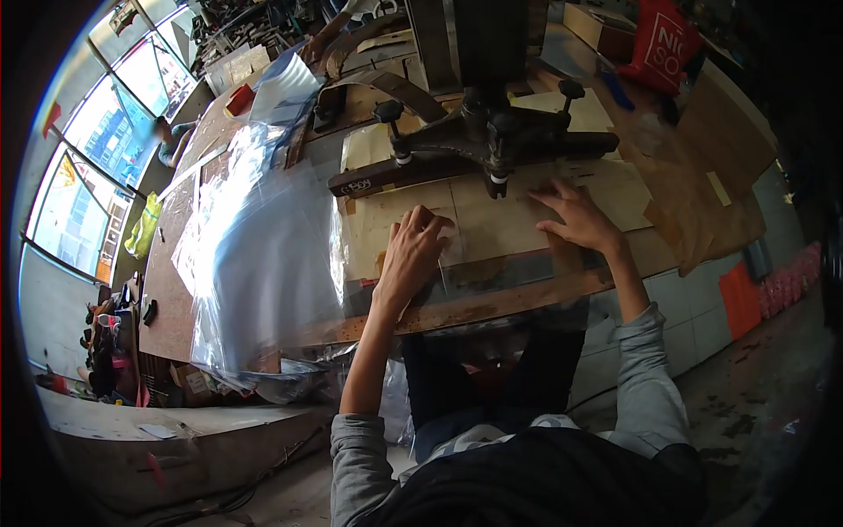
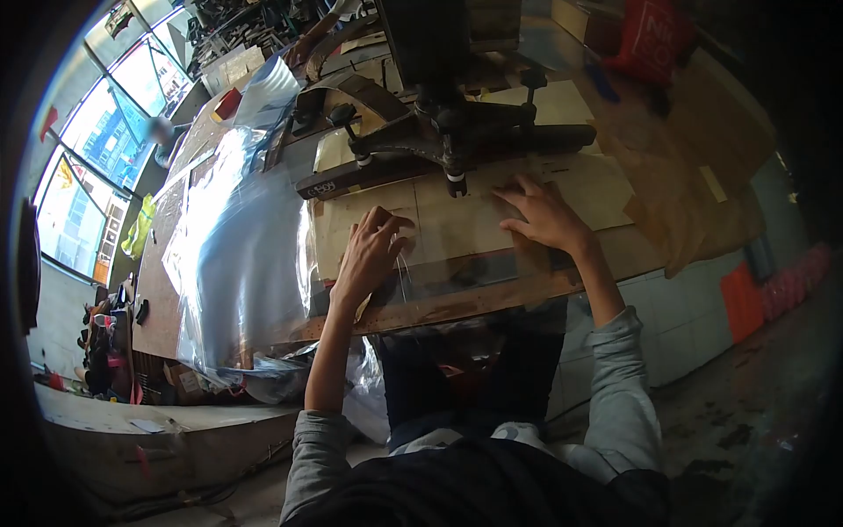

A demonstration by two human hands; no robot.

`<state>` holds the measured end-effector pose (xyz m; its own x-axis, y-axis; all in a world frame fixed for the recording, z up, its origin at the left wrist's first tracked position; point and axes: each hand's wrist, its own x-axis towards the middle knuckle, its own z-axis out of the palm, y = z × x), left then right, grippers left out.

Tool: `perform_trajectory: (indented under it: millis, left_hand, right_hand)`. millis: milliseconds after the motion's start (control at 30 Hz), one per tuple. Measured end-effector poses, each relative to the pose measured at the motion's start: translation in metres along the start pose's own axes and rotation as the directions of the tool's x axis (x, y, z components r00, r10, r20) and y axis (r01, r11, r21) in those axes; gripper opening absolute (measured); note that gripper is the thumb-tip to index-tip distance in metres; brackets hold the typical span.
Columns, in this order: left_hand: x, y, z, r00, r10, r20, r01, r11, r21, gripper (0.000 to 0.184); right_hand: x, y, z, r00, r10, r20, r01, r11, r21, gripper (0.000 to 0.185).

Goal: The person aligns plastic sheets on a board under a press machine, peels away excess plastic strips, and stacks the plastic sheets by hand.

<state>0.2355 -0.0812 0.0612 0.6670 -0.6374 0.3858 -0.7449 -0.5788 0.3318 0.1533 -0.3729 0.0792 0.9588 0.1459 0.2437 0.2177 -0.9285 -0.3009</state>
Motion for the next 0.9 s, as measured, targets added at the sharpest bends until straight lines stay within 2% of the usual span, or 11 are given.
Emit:
perform_trajectory:
  millis: [167,267,333,367,500,533,633,667,767,800,900]
  left_hand:
    - [-0.003,0.009,-0.005,0.998,0.053,-0.031,-0.053,0.999,-0.009,0.018]
    - [-0.009,0.017,-0.011,0.993,0.114,0.032,-0.117,0.983,0.144,0.021]
    - [-0.014,0.016,-0.011,0.986,0.168,0.014,-0.168,0.976,0.138,0.019]
    - [-0.016,0.014,-0.012,0.980,0.198,0.002,-0.196,0.971,0.133,0.018]
    - [-0.024,0.024,-0.026,1.000,0.021,0.011,-0.020,0.999,-0.041,0.015]
    - [-0.028,0.018,-0.024,0.997,0.059,0.043,-0.060,0.998,0.033,0.022]
    - [-0.025,0.025,-0.013,0.990,-0.138,-0.033,0.137,0.990,-0.025,0.027]
    - [-0.025,0.023,-0.010,0.979,-0.197,-0.048,0.192,0.977,-0.087,0.028]
    - [-0.021,0.024,-0.017,0.949,-0.311,0.059,0.316,0.941,-0.118,0.025]
    - [-0.020,0.024,-0.017,0.953,-0.300,0.045,0.303,0.947,-0.109,0.019]
    - [-0.020,0.025,-0.014,0.977,-0.206,-0.060,0.173,0.922,-0.345,0.011]
  right_hand:
    - [-0.001,-0.003,-0.001,0.999,-0.042,-0.024,0.038,0.988,-0.150,0.035]
    - [-0.012,-0.013,-0.007,0.999,-0.028,0.018,0.032,0.956,-0.292,0.030]
    - [-0.028,-0.010,-0.004,1.000,-0.026,0.009,0.028,0.917,-0.398,0.027]
    - [-0.038,-0.011,-0.006,0.999,-0.014,-0.048,-0.004,0.937,-0.350,0.027]
    - [-0.067,-0.011,-0.015,0.976,0.059,-0.212,-0.103,0.973,-0.207,0.024]
    - [-0.072,-0.008,-0.013,0.969,0.077,-0.237,-0.123,0.975,-0.185,0.024]
    - [-0.078,-0.001,0.007,0.918,0.268,-0.293,-0.257,0.964,0.074,0.029]
    - [-0.079,-0.001,0.008,0.902,0.312,-0.300,-0.299,0.950,0.091,0.030]
    - [-0.079,-0.001,0.010,0.854,0.390,-0.344,-0.366,0.921,0.134,0.033]
    - [-0.079,-0.001,0.010,0.842,0.382,-0.381,-0.356,0.924,0.139,0.033]
    - [-0.078,0.007,0.011,0.814,0.329,-0.478,-0.335,0.939,0.075,0.034]
